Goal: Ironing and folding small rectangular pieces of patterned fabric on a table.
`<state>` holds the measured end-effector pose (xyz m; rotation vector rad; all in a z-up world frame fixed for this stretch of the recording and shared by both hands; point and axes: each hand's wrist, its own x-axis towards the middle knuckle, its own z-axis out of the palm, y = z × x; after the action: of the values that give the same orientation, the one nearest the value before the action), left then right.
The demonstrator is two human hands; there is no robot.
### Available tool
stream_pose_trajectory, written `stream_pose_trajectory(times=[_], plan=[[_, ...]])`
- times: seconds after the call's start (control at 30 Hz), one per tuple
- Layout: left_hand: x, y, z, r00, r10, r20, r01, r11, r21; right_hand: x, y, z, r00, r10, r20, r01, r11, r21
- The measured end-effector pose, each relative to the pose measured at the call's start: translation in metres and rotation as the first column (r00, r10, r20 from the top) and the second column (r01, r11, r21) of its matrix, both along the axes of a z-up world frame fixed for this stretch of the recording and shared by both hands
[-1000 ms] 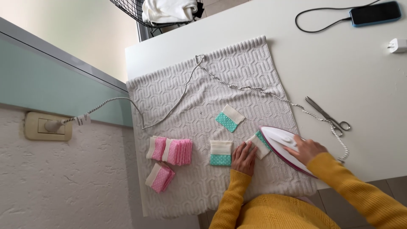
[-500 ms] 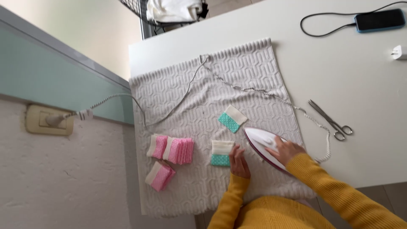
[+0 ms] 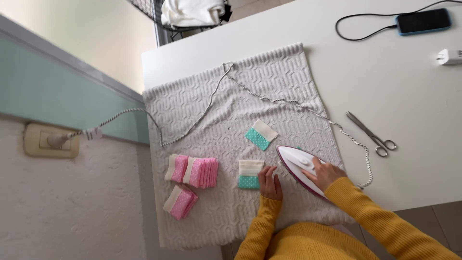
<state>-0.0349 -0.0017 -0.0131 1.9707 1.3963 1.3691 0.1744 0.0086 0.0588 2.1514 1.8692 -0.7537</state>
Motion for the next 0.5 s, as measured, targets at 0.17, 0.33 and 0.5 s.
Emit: stream_pose_trajectory(times=[0.17, 0.33, 0.5], plan=[[0.008, 0.022, 0.013, 0.989, -0.016, -0.148, 0.006, 0.998, -0.067, 0.03, -0.002, -0.01, 0.999, -0.04, -0.016, 0.041, 0.997, 0.063], [0.023, 0.045, -0.003, 0.961, -0.073, -0.266, 0.028, 0.985, -0.168, 0.055, 0.021, 0.009, 0.984, -0.168, -0.058, 0.168, 0.986, 0.004], [0.039, 0.053, 0.0, 0.926, -0.119, -0.358, -0.012, 0.939, -0.343, 0.081, 0.046, 0.001, 0.965, -0.248, 0.089, 0.25, 0.968, -0.011]])
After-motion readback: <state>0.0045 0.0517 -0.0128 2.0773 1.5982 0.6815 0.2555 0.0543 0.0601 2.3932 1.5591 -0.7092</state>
